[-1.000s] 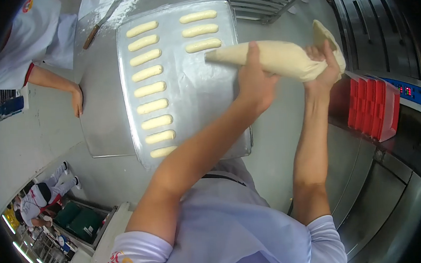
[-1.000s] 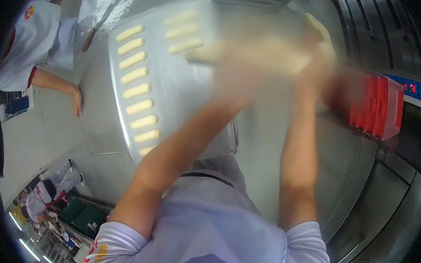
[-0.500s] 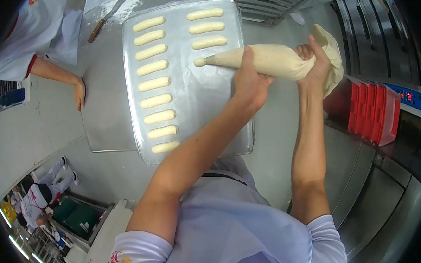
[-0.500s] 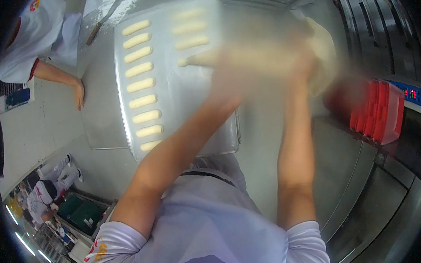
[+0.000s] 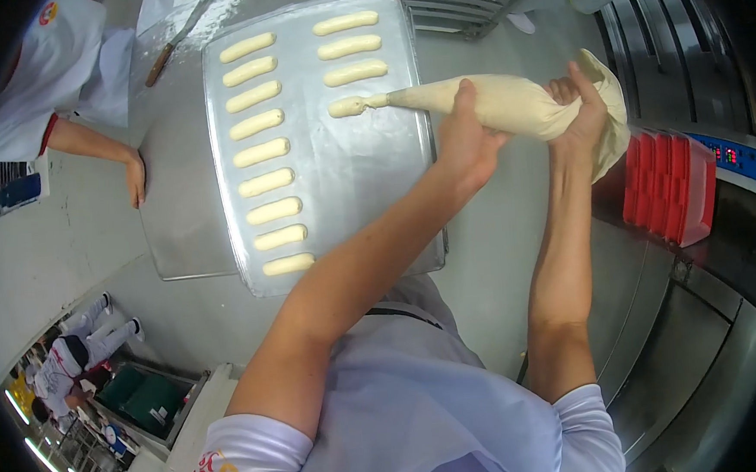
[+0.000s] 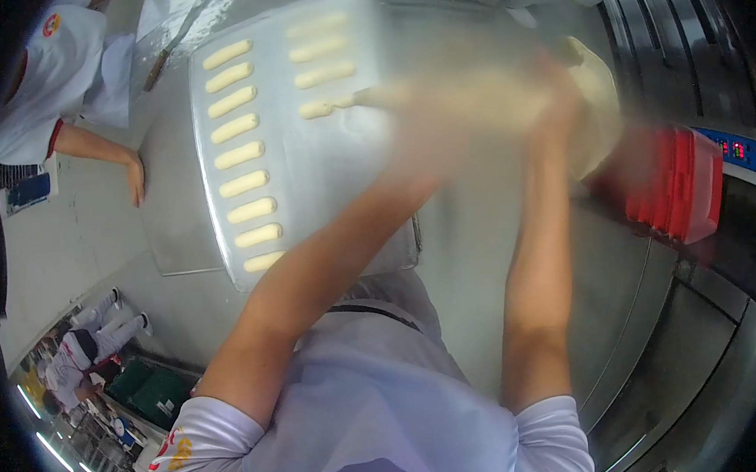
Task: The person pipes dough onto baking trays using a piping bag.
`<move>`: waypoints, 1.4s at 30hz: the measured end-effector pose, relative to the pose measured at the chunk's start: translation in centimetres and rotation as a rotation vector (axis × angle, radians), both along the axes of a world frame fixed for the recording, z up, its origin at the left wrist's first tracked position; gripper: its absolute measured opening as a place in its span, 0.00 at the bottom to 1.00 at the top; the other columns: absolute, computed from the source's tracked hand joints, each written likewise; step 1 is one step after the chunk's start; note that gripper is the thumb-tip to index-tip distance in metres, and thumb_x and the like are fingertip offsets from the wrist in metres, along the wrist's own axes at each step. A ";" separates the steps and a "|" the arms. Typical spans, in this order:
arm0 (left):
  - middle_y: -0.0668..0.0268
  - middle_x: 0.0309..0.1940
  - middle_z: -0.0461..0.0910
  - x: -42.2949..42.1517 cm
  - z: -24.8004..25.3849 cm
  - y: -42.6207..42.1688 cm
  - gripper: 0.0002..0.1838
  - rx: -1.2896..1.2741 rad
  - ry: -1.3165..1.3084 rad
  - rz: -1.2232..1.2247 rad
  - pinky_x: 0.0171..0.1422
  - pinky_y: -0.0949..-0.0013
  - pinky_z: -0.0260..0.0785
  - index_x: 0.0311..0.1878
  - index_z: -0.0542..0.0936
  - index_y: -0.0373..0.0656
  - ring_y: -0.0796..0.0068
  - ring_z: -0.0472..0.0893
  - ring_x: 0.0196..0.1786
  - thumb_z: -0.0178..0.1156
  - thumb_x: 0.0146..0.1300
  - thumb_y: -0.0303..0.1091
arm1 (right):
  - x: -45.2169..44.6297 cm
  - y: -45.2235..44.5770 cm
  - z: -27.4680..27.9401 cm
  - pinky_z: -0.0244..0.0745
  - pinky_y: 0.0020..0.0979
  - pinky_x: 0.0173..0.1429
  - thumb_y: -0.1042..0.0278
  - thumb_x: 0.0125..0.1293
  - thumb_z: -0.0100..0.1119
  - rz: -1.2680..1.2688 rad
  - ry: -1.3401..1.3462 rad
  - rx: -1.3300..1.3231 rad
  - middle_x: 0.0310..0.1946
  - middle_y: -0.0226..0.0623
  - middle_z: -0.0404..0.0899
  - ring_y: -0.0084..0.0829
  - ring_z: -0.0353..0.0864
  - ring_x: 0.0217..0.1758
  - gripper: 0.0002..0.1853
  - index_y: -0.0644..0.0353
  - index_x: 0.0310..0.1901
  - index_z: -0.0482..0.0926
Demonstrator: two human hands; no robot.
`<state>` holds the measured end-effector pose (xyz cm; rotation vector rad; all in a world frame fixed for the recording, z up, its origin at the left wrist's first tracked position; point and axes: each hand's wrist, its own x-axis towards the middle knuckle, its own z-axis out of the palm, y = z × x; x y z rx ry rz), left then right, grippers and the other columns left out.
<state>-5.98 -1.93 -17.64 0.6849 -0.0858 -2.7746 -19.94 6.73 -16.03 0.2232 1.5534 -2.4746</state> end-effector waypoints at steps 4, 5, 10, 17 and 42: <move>0.53 0.69 0.67 -0.4 0.0 0.6 0.28 0.013 -0.019 -0.008 0.78 0.41 0.62 0.73 0.59 0.37 0.54 0.70 0.72 0.42 0.82 0.49 | 0.1 0.5 0.5 0.54 0.30 0.30 0.73 0.66 0.64 -0.002 -0.003 0.011 0.15 0.25 0.56 0.25 0.53 0.20 0.20 0.50 0.21 0.64; 0.53 0.69 0.67 -0.4 0.0 0.9 0.28 0.017 -0.034 -0.010 0.77 0.41 0.62 0.73 0.59 0.37 0.54 0.70 0.72 0.42 0.82 0.49 | -0.2 1.1 0.0 0.54 0.30 0.30 0.73 0.66 0.64 -0.008 -0.010 0.012 0.15 0.25 0.56 0.25 0.53 0.20 0.20 0.50 0.21 0.64; 0.52 0.69 0.67 -0.6 -2.3 2.1 0.29 0.026 -0.059 -0.002 0.77 0.42 0.63 0.73 0.59 0.36 0.54 0.70 0.72 0.46 0.81 0.47 | -1.4 3.5 -2.0 0.65 0.34 0.37 0.65 0.69 0.65 0.063 0.068 0.036 0.21 0.31 0.67 0.30 0.66 0.28 0.13 0.56 0.30 0.72; 0.56 0.65 0.71 3.8 3.7 1.2 0.29 -0.182 0.057 0.026 0.72 0.53 0.67 0.70 0.64 0.36 0.61 0.74 0.67 0.51 0.79 0.49 | 8.2 4.5 -0.3 0.48 0.68 0.80 0.48 0.68 0.65 0.123 0.132 -0.389 0.62 0.59 0.75 0.63 0.55 0.79 0.24 0.63 0.50 0.78; 0.53 0.68 0.69 6.7 -5.1 -4.3 0.33 -0.493 0.271 0.139 0.76 0.47 0.63 0.71 0.61 0.38 0.56 0.71 0.71 0.38 0.80 0.59 | 12.6 -4.0 3.1 0.67 0.49 0.71 0.61 0.75 0.58 -0.101 0.166 0.025 0.22 0.36 0.74 0.36 0.79 0.33 0.15 0.59 0.29 0.75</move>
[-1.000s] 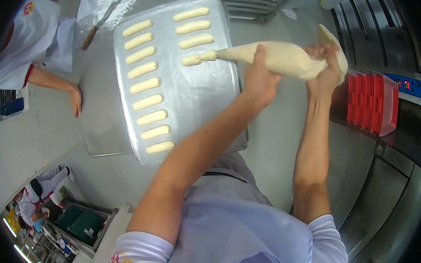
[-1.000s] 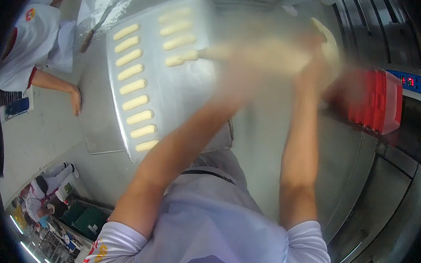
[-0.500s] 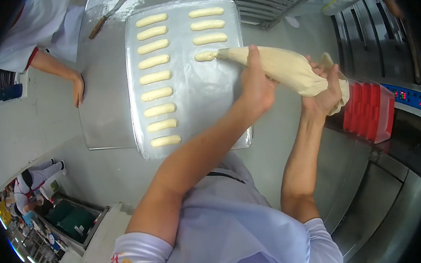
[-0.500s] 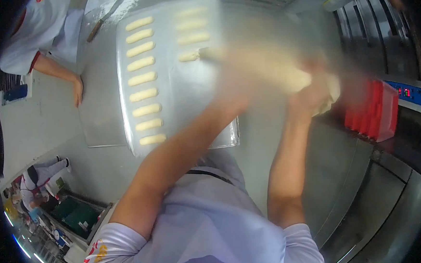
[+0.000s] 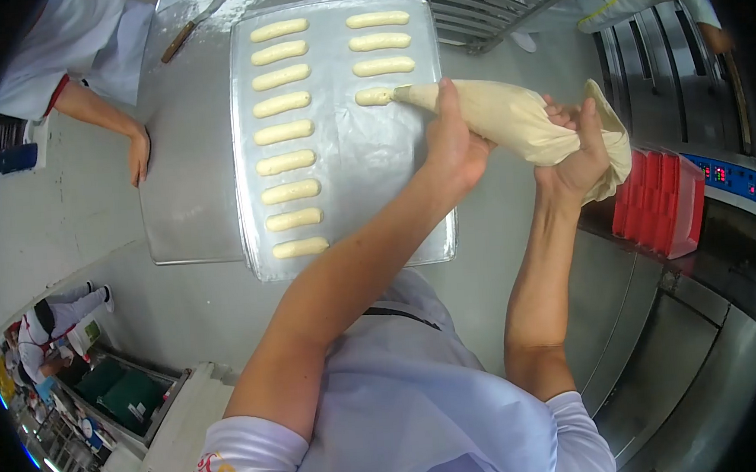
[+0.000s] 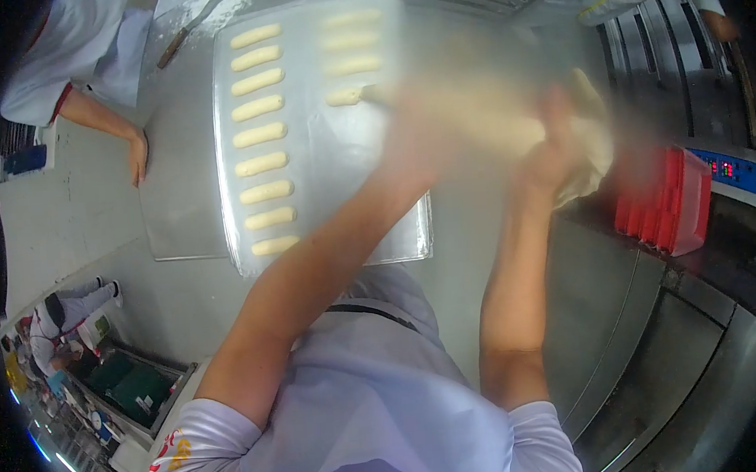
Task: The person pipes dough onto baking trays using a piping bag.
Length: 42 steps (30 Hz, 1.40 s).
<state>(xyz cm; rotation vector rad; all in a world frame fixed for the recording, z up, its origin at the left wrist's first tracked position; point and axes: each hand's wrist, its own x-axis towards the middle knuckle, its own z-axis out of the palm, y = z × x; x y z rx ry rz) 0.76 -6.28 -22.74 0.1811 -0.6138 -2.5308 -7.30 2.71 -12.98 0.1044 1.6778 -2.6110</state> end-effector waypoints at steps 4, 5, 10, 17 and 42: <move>0.53 0.68 0.69 -0.7 -0.7 0.1 0.32 -0.038 0.038 0.027 0.75 0.46 0.64 0.72 0.61 0.38 0.56 0.71 0.71 0.39 0.81 0.57 | -0.6 0.1 -0.3 0.68 0.49 0.70 0.62 0.74 0.58 0.016 0.032 0.022 0.22 0.36 0.75 0.35 0.79 0.32 0.13 0.61 0.34 0.77; 0.54 0.68 0.69 -0.7 -0.8 0.1 0.32 -0.003 0.032 0.014 0.75 0.46 0.64 0.72 0.60 0.38 0.56 0.71 0.71 0.39 0.81 0.56 | -0.5 0.0 -0.2 0.68 0.49 0.70 0.62 0.75 0.58 0.017 0.034 0.020 0.22 0.36 0.75 0.35 0.79 0.31 0.13 0.61 0.35 0.77; 0.54 0.68 0.69 -0.8 -1.3 0.3 0.32 -0.030 0.076 0.036 0.73 0.47 0.67 0.71 0.60 0.37 0.57 0.71 0.71 0.43 0.81 0.56 | 1.0 1.0 0.7 0.62 0.56 0.76 0.54 0.72 0.62 0.155 0.145 -0.079 0.41 0.49 0.81 0.47 0.79 0.55 0.17 0.63 0.46 0.80; 0.56 0.63 0.72 2.9 10.3 1.0 0.29 0.188 -0.229 -0.088 0.71 0.57 0.68 0.69 0.64 0.36 0.63 0.74 0.66 0.52 0.79 0.50 | 1.6 4.5 -1.0 0.53 0.65 0.80 0.52 0.70 0.63 0.300 -0.077 -0.616 0.53 0.54 0.80 0.57 0.64 0.75 0.19 0.65 0.43 0.81; 0.52 0.69 0.66 4.2 -1.3 1.3 0.34 0.101 -0.194 -0.042 0.81 0.47 0.56 0.74 0.56 0.35 0.57 0.68 0.74 0.45 0.80 0.54 | -1.1 0.7 -4.7 0.73 0.39 0.52 0.65 0.75 0.58 0.285 -0.313 -0.278 0.18 0.33 0.67 0.34 0.69 0.26 0.20 0.54 0.22 0.66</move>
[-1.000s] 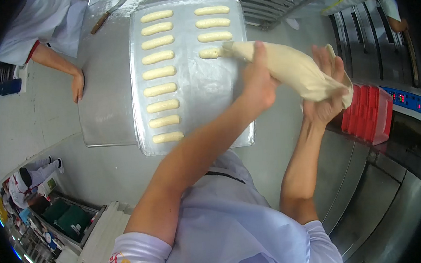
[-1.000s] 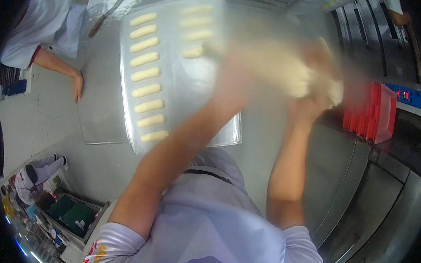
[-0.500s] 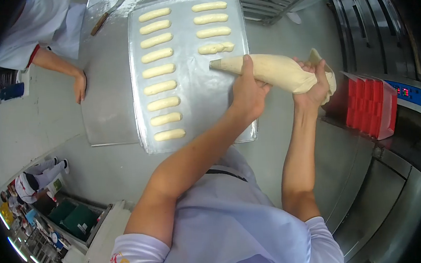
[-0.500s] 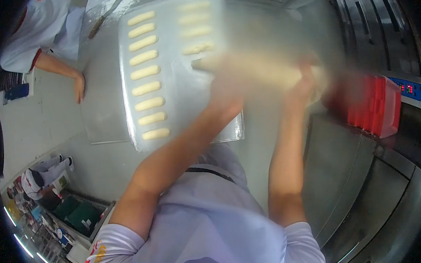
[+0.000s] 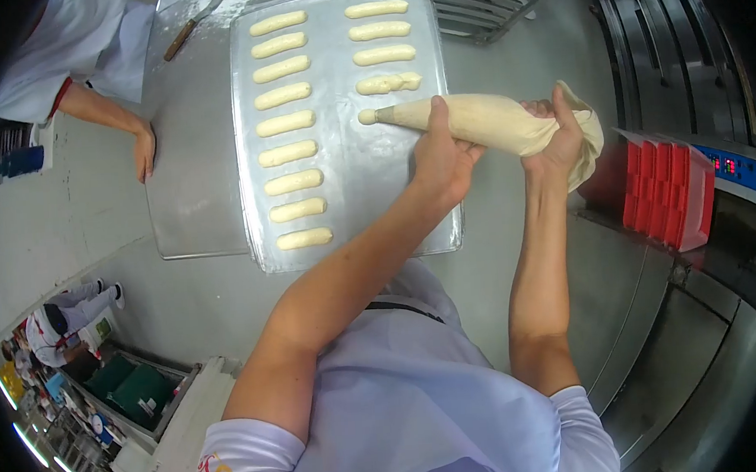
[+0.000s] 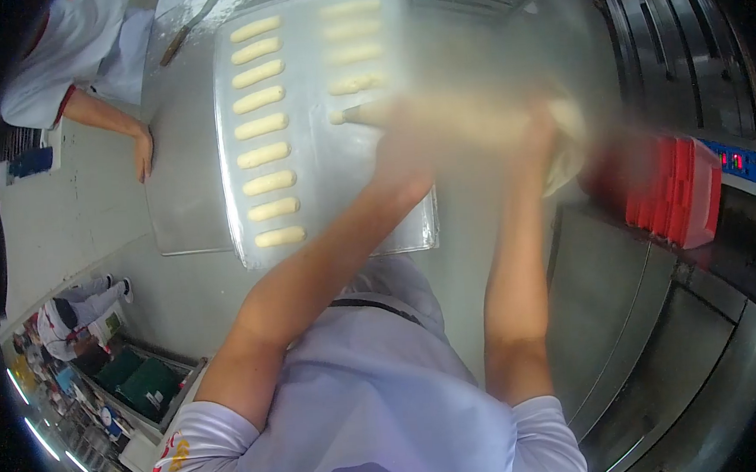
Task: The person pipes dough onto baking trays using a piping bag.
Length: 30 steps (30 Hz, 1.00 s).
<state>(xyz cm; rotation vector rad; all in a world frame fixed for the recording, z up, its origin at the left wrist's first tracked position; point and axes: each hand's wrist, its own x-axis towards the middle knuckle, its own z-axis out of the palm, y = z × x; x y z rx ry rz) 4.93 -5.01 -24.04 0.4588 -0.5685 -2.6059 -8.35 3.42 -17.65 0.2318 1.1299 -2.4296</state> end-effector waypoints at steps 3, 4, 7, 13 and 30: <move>0.52 0.69 0.66 -0.7 0.3 0.4 0.33 -0.028 -0.019 -0.035 0.81 0.47 0.56 0.73 0.56 0.34 0.57 0.67 0.74 0.45 0.80 0.53 | -0.9 0.5 0.2 0.72 0.38 0.46 0.67 0.74 0.59 -0.007 -0.009 0.017 0.17 0.32 0.66 0.33 0.67 0.25 0.20 0.54 0.22 0.66; 0.52 0.69 0.66 -1.1 0.2 0.6 0.33 -0.036 -0.024 -0.046 0.82 0.47 0.56 0.73 0.56 0.34 0.57 0.67 0.74 0.45 0.80 0.53 | -1.1 0.7 0.2 0.71 0.37 0.44 0.68 0.73 0.59 -0.009 -0.011 0.020 0.16 0.32 0.65 0.32 0.66 0.25 0.20 0.53 0.22 0.66; 0.52 0.69 0.66 -2.4 0.2 1.5 0.33 -0.025 0.002 -0.037 0.82 0.47 0.56 0.73 0.56 0.34 0.57 0.67 0.74 0.45 0.81 0.53 | -1.9 1.3 0.6 0.68 0.36 0.41 0.70 0.72 0.59 -0.038 0.022 0.049 0.16 0.30 0.63 0.31 0.64 0.24 0.20 0.53 0.21 0.65; 0.52 0.68 0.67 -4.9 -0.9 3.6 0.32 -0.076 -0.006 -0.090 0.81 0.46 0.58 0.73 0.58 0.34 0.56 0.69 0.73 0.45 0.81 0.52 | -4.0 3.4 1.1 0.65 0.34 0.37 0.72 0.71 0.60 -0.079 0.018 0.087 0.15 0.28 0.60 0.29 0.59 0.22 0.20 0.52 0.21 0.64; 0.50 0.70 0.64 0.9 2.6 2.8 0.34 0.217 -0.180 -0.083 0.82 0.48 0.57 0.74 0.55 0.32 0.54 0.66 0.75 0.46 0.80 0.52 | 0.6 4.4 0.5 0.73 0.36 0.53 0.65 0.74 0.58 0.001 0.017 0.061 0.21 0.26 0.65 0.27 0.66 0.26 0.08 0.57 0.36 0.75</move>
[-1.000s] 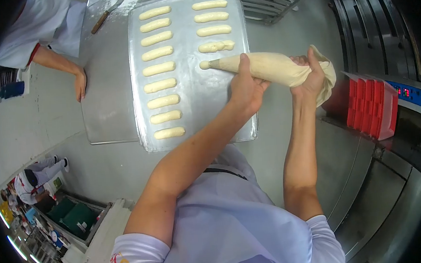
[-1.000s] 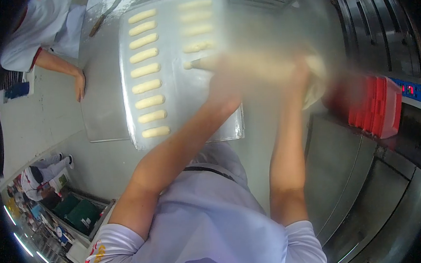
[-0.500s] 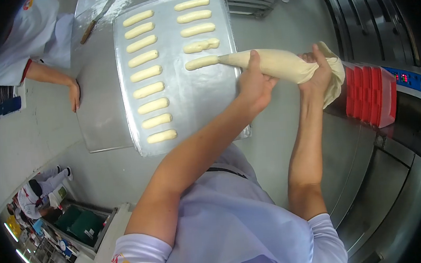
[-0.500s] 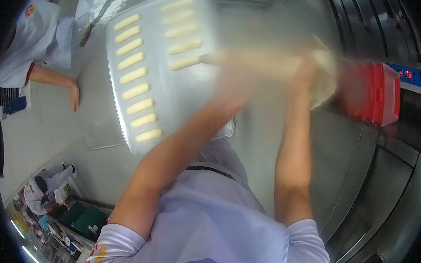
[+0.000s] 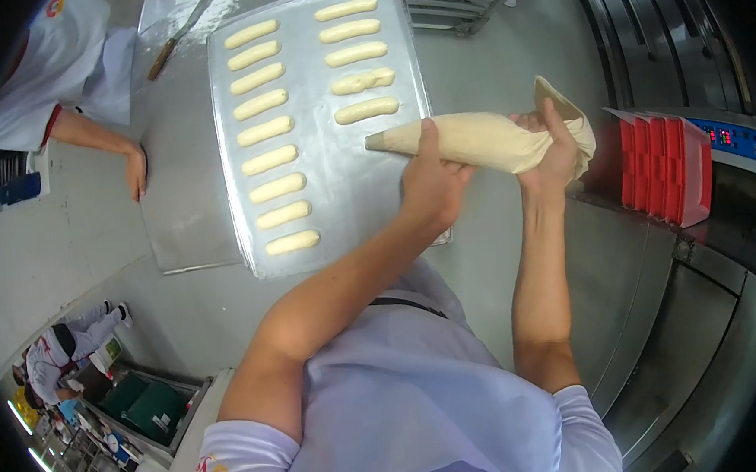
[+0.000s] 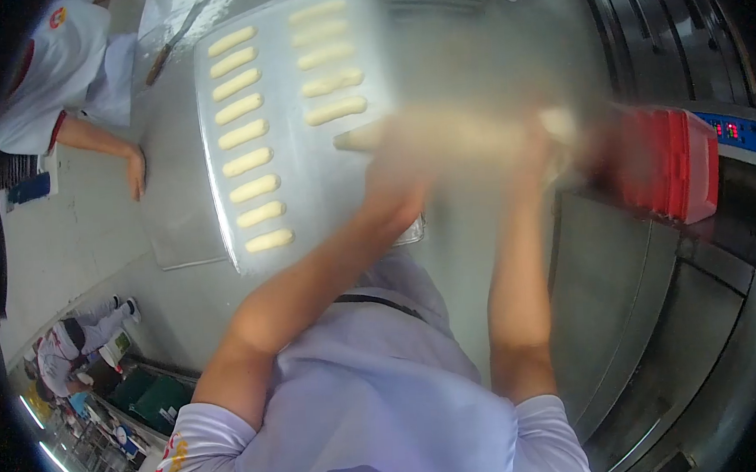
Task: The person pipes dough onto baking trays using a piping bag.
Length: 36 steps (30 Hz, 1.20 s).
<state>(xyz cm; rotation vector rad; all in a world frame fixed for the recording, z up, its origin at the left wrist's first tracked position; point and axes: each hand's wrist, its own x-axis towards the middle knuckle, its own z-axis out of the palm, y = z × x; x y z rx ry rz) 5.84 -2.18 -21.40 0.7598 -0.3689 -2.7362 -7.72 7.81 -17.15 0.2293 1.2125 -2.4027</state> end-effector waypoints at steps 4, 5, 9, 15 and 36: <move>0.49 0.70 0.64 1.3 1.3 -1.1 0.34 -0.011 -0.046 0.029 0.82 0.47 0.56 0.74 0.55 0.32 0.54 0.66 0.75 0.45 0.81 0.52 | 0.7 -1.5 -0.3 0.67 0.32 0.44 0.68 0.72 0.60 0.070 0.009 -0.032 0.18 0.24 0.58 0.24 0.58 0.23 0.13 0.53 0.28 0.71; 0.50 0.70 0.64 1.3 1.2 -1.3 0.34 0.022 -0.020 0.042 0.82 0.47 0.56 0.74 0.55 0.32 0.54 0.66 0.75 0.44 0.81 0.52 | 1.0 -2.1 0.0 0.67 0.32 0.44 0.68 0.72 0.60 0.076 0.008 -0.032 0.18 0.24 0.58 0.24 0.58 0.23 0.13 0.53 0.28 0.71; 0.50 0.70 0.64 1.4 1.5 -1.5 0.33 0.055 0.011 0.040 0.82 0.48 0.56 0.74 0.56 0.33 0.56 0.66 0.75 0.43 0.81 0.52 | 1.3 -2.9 0.6 0.62 0.31 0.36 0.72 0.69 0.62 -0.019 -0.035 0.056 0.17 0.23 0.56 0.23 0.54 0.22 0.14 0.52 0.26 0.69; 0.52 0.70 0.66 0.7 0.8 -0.9 0.32 -0.001 -0.016 -0.018 0.82 0.48 0.56 0.73 0.57 0.33 0.57 0.67 0.75 0.43 0.81 0.52 | 0.4 -2.2 0.2 0.58 0.30 0.32 0.75 0.67 0.62 -0.016 -0.012 0.051 0.17 0.22 0.55 0.23 0.53 0.20 0.17 0.51 0.23 0.66; 0.55 0.69 0.68 -0.9 6.4 3.3 0.31 -0.021 0.028 -0.040 0.78 0.53 0.62 0.71 0.61 0.34 0.59 0.70 0.72 0.49 0.80 0.50 | 0.9 5.3 0.2 0.67 0.47 0.61 0.61 0.72 0.62 -0.067 0.078 -0.161 0.27 0.37 0.74 0.40 0.76 0.44 0.12 0.61 0.36 0.76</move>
